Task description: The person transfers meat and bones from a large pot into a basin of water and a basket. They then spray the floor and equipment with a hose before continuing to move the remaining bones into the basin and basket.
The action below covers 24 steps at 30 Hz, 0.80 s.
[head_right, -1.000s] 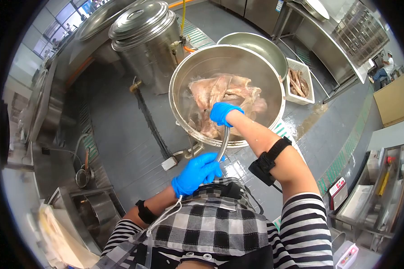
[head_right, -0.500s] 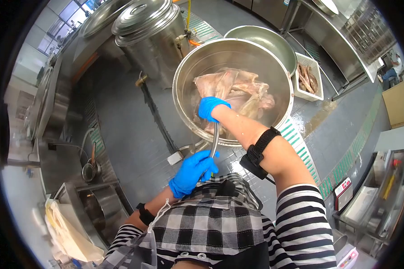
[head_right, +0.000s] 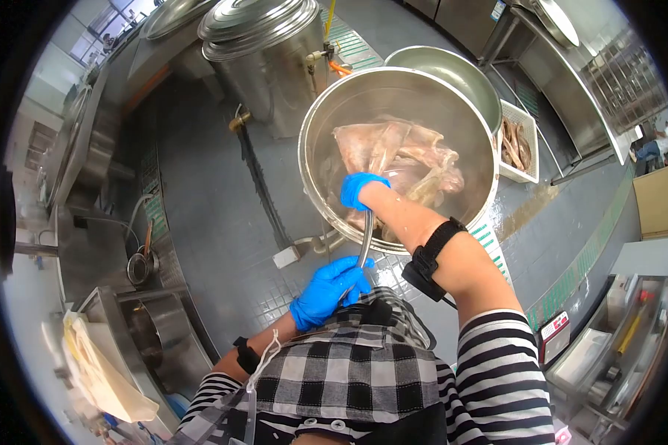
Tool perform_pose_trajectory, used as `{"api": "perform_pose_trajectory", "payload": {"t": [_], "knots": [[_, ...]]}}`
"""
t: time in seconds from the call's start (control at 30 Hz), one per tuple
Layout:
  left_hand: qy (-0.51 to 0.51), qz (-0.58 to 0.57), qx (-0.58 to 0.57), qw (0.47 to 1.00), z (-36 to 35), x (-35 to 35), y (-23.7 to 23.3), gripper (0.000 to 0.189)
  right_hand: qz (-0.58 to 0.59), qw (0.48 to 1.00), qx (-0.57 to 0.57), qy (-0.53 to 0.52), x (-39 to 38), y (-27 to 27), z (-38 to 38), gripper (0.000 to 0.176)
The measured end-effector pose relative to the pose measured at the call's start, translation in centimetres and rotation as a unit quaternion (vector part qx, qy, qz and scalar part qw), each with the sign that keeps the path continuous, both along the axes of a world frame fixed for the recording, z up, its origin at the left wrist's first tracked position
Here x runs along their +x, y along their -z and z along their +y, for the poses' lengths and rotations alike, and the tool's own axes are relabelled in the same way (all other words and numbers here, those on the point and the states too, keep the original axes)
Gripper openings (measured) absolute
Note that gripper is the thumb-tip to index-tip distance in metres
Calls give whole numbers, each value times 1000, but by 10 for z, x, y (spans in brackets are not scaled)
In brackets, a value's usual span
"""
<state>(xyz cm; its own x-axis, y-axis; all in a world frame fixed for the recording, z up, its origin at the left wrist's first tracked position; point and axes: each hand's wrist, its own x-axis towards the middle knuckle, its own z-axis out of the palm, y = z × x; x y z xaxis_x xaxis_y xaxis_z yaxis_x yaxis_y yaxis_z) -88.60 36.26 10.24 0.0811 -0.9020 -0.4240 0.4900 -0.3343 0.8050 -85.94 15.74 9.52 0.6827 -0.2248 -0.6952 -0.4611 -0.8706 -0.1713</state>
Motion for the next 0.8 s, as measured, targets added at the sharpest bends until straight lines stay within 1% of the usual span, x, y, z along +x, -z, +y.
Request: {"api": "perform_pose_trajectory", "payload": {"t": [0.03, 0.1, 0.13, 0.2, 0.23, 0.3, 0.33, 0.4, 0.43, 0.5, 0.53, 0.57, 0.6, 0.67, 0.7, 0.73, 0.8], "knots": [[-4, 0, -6, 1000, 0, 3, 1, 27, 2, 1000, 0, -2, 5, 5, -1, 24], [-12, 3, -2, 1000, 0, 9, 3, 27, -19, 995, -26, -95, 16, 22, -5, 24], [-20, 4, 3, 1000, 0, 14, 4, 27, -17, 995, -26, -96, 21, 30, -6, 24], [-19, 11, 3, 1000, 1, 21, 4, 27, -59, 998, -28, 4, 29, 31, -3, 24], [-16, 16, 4, 1000, 1, 27, 5, 28, -56, 998, -28, 4, 34, 32, -4, 24], [-14, 22, 0, 1000, 3, 37, 6, 28, 4, 997, 48, 54, 43, 16, -1, 23], [-11, 26, -3, 1000, 3, 41, 6, 28, 5, 997, 48, 57, 46, 23, -3, 23], [-12, 22, 4, 1000, 3, 50, 9, 28, -74, 997, -24, -27, 50, 43, -9, 23], [-15, 16, 12, 1000, 3, 54, 8, 28, -74, 997, -25, -23, 51, 49, -12, 23], [-2, 1, 10, 1000, -1, 62, 8, 28, -149, 986, -68, 28, 52, 52, -15, 25], [8, -15, 9, 1000, -4, 64, 8, 28, -148, 986, -69, 32, 51, 53, -18, 25], [13, -15, 7, 1000, -8, 65, 8, 28, -188, 968, -76, 148, 49, 51, -21, 26], [16, -15, -4, 1000, -11, 66, 8, 29, -226, 935, -82, 261, 47, 49, -23, 27], [21, -14, -17, 1000, -19, 67, 10, 29, -229, 926, -97, 285, 39, 41, -35, 28], [27, -24, -43, 998, -25, 69, 13, 30, -232, 917, -109, 305, 34, 39, -46, 29], [32, -34, -69, 997, -31, 70, 14, 31, -251, 911, -122, 302, 28, 47, -59, 27], [37, -36, -77, 996, -42, 71, 10, 32, -245, 907, -113, 322, 18, 31, -74, 26]]}}
